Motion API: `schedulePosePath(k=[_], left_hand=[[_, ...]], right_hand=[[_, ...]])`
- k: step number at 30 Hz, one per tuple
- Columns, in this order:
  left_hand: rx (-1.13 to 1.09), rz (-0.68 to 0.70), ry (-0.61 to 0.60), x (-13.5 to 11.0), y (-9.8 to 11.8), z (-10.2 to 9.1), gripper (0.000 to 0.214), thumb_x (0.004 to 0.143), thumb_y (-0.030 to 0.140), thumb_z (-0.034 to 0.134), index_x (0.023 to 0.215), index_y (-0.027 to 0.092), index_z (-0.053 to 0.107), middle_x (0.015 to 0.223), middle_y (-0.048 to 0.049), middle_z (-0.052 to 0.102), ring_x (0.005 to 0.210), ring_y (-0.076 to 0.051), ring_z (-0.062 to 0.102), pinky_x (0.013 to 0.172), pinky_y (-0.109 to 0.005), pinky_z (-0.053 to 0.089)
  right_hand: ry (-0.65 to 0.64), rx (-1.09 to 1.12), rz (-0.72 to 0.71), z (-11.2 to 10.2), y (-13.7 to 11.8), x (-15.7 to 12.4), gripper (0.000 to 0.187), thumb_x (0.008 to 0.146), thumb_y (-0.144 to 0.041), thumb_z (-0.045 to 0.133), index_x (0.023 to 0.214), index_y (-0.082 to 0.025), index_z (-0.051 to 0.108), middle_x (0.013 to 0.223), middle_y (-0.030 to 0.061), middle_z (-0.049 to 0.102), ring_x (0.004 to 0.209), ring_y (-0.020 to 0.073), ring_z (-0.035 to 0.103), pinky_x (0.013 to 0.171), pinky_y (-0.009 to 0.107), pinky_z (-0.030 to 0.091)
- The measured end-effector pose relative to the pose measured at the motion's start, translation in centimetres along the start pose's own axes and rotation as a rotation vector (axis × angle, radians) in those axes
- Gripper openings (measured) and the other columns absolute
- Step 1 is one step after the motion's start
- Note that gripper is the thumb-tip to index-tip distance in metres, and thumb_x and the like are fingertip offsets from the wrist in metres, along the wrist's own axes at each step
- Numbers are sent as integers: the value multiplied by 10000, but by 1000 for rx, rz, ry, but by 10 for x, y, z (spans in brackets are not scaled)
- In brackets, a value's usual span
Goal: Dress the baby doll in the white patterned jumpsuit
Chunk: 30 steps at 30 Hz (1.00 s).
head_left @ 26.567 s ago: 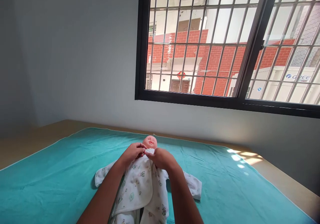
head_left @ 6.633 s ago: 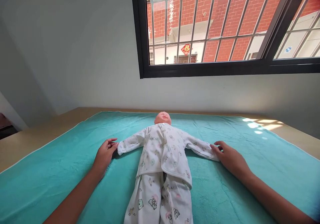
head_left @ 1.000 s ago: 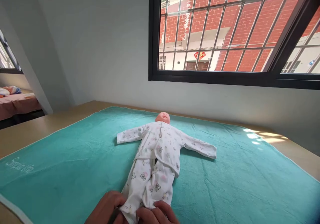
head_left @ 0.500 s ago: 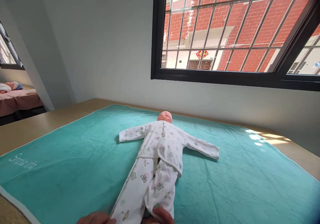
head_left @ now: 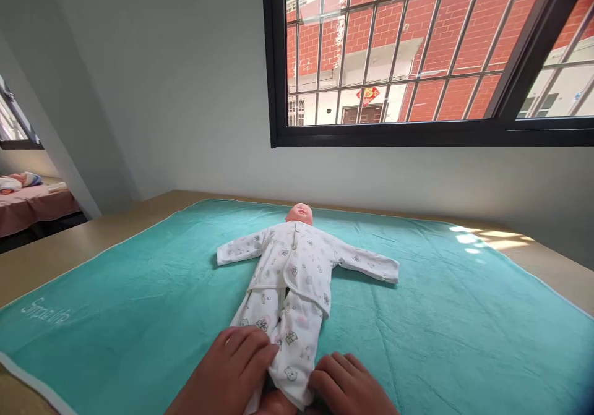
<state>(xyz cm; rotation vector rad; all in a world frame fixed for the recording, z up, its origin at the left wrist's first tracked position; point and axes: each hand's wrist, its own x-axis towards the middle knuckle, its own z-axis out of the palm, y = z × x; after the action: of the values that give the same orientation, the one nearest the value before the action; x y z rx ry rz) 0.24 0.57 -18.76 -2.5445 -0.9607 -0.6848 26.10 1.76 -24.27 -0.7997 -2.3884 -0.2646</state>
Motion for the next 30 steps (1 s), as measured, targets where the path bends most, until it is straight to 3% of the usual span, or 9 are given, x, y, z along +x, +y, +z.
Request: schedulePosePath(k=[6,11,17,23,26,30], left_hand=[[-25,49,-54,13,5,36,417,829,340,634,1214,219,531,937,-29,625,908,-209,567,1000,-446,392],[-104,77,-89,19,16,26,484,786,328,667,1222,174,522,950,-55,599,894,-217,559,979,-437,451],[-131,-22,-172,12,28,26,679,675,118,604,1332,183,445,1088,-99,594,970,-241,571,803,-335,538],[-75,-104,44,13,38,40,493,740,103,422,1218,163,530,983,-100,613,898,-238,588,764,-351,522],[-39,-80,137,16,38,34,401,789,97,376,1132,167,572,896,-70,623,808,-209,595,768,-340,503],[126,-113,110,16,36,20,347,783,71,405,1079,152,568,884,-63,649,791,-205,606,772,-337,478]], right_hand=[[97,-171,39,14,-7,8,230,976,-272,463,754,-211,468,696,-20,584,595,156,511,563,300,292],[199,-54,43,15,-13,9,293,966,-385,462,731,-209,480,679,-28,575,616,148,483,568,297,266],[92,296,78,2,-15,7,222,876,-263,592,683,-206,499,700,-41,598,644,112,490,601,241,343],[-39,765,242,-20,-14,12,232,895,-254,540,674,-186,521,790,12,628,752,110,564,701,201,453],[-33,821,274,-21,-14,11,238,889,-275,563,672,-184,526,807,13,627,740,102,567,682,184,450],[-46,807,250,-16,-12,8,260,890,-279,557,652,-180,523,782,8,614,681,83,556,631,162,426]])
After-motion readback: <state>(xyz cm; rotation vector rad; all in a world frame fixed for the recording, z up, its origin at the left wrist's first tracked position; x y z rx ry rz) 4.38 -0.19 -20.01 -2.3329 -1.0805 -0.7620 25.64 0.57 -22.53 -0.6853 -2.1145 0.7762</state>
